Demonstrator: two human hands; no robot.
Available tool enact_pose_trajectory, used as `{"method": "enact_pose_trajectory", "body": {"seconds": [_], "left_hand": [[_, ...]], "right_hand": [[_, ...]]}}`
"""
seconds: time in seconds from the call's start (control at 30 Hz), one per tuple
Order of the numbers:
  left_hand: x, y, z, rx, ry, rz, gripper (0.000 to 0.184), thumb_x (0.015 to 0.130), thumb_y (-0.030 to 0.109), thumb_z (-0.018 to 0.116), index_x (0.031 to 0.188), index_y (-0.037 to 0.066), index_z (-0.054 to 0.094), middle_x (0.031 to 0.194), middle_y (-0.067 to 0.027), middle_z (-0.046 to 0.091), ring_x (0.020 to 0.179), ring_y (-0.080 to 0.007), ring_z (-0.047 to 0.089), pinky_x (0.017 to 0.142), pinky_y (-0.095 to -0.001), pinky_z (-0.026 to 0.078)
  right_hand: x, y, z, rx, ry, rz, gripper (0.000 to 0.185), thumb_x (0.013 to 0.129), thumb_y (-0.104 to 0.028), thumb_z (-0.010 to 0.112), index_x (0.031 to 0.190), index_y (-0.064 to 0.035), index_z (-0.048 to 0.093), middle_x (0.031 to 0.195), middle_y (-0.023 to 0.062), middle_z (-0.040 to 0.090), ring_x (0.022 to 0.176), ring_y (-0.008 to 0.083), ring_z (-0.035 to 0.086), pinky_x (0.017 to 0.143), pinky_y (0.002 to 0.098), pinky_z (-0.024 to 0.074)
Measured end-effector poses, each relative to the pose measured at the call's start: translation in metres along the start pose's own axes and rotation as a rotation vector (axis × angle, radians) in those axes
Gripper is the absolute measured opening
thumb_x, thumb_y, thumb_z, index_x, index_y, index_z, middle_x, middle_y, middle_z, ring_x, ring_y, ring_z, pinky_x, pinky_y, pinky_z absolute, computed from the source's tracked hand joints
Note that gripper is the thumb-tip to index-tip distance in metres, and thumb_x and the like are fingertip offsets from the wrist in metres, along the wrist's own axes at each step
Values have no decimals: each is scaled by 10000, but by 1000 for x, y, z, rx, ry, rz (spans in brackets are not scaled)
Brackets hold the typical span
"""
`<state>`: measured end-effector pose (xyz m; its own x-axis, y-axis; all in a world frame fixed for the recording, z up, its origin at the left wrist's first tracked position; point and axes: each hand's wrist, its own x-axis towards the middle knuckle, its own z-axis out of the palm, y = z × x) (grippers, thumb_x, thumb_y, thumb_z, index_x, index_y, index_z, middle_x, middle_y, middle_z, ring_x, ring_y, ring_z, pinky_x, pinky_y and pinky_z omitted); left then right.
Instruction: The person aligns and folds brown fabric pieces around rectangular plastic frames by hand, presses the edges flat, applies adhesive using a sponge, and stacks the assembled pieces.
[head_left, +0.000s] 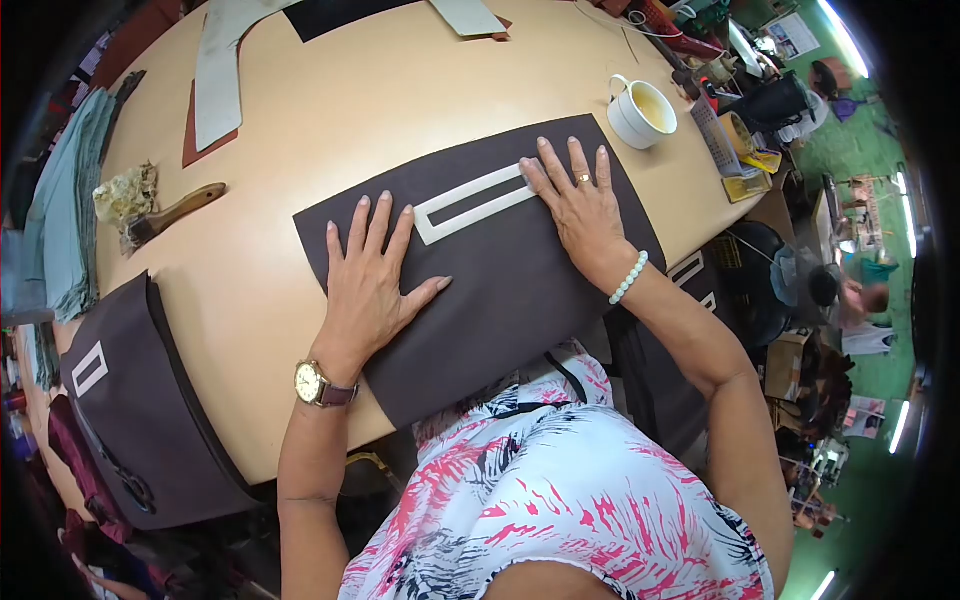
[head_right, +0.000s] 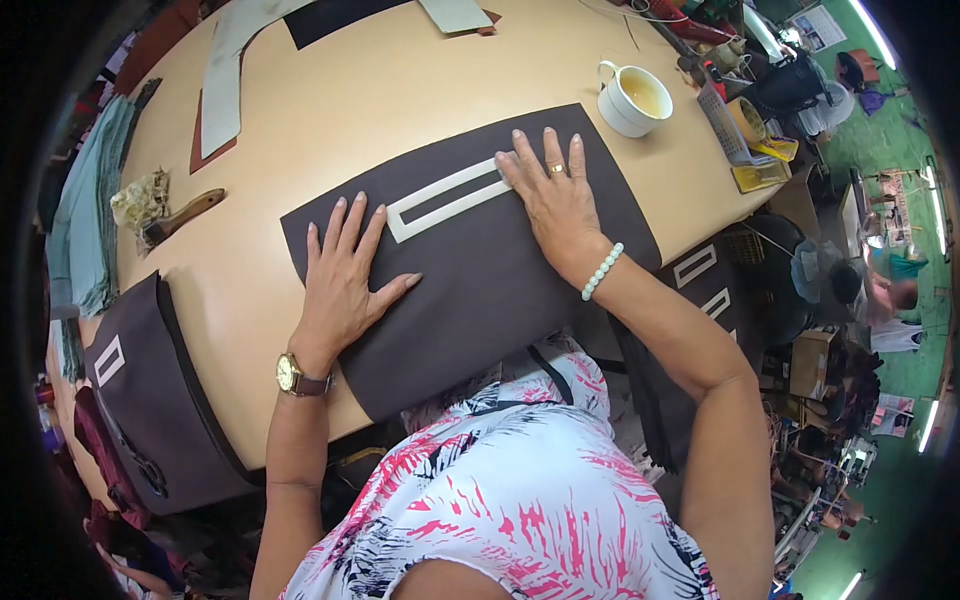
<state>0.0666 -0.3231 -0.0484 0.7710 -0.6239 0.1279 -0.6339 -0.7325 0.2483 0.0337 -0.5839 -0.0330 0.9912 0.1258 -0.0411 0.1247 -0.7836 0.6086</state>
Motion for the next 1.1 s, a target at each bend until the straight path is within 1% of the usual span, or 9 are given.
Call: {"method": "enact_pose_trajectory", "body": {"seconds": [0.13,0.23,0.33,0.37,0.47,0.5,0.7,0.8,1.1], "left_hand": [[0,-1,1,-5,3,2,817,757,520,615,1372,68,323,1418,-161,294,1325,-338,235,1046,-569,177],[1,-3,-1,-50,43,-12,942,697,548,659,1383,30,273,1414,-165,303,1325,-334,240,1044,-572,179],[1,-9,-11,-24,78,-33,1071,607,589,699,1370,-19,256,1381,-188,339,1304,-351,270,1018,-588,208],[1,-11,-13,-2,59,-61,1162,532,609,731,1368,-36,244,1384,-190,339,1306,-352,270,1018,-582,212],[0,-20,-14,19,54,-90,1193,502,617,741,1366,-40,245,1384,-192,341,1306,-358,272,1014,-583,220],[0,-21,-16,17,49,-97,1235,463,626,753,1367,-42,242,1384,-194,342,1305,-366,271,1015,-589,221],[-2,-24,-18,-12,16,-112,1277,420,646,760,1366,-41,245,1386,-191,337,1305,-377,264,1018,-600,214],[-2,-23,-19,-13,9,-111,1279,419,649,759,1367,-37,244,1387,-189,336,1305,-376,265,1017,-599,216],[-2,-23,-17,-14,17,-99,1280,419,654,756,1370,-32,242,1391,-190,331,1307,-374,262,1013,-601,211]], "right_hand": [[0,-11,-8,68,5,-17,598,857,-191,472,1413,-173,253,1452,84,227,1312,342,238,1067,553,129],[2,-23,-13,106,31,-31,592,862,-209,466,1412,-153,254,1453,90,230,1316,343,235,1065,558,127],[4,-34,-24,104,21,-43,592,862,-209,466,1410,-135,256,1455,91,226,1316,344,237,1064,559,128],[5,-39,-23,115,48,-48,592,860,-211,464,1409,-128,257,1453,94,226,1318,347,231,1062,564,128],[6,-54,-31,154,96,-87,587,862,-211,457,1408,-126,259,1450,100,229,1319,349,226,1060,569,127],[6,-58,-36,183,110,-103,580,862,-216,457,1403,-124,271,1443,106,238,1318,352,224,1058,574,125],[10,-76,-49,231,147,-129,581,855,-232,474,1396,-128,291,1443,99,241,1321,351,214,1058,575,127],[11,-77,-50,256,135,-134,583,855,-235,475,1398,-135,287,1442,94,244,1325,347,207,1057,580,123],[14,-73,-42,353,181,-214,572,866,-210,460,1406,-224,273,1447,104,246,1323,352,215,1050,592,120]]}}
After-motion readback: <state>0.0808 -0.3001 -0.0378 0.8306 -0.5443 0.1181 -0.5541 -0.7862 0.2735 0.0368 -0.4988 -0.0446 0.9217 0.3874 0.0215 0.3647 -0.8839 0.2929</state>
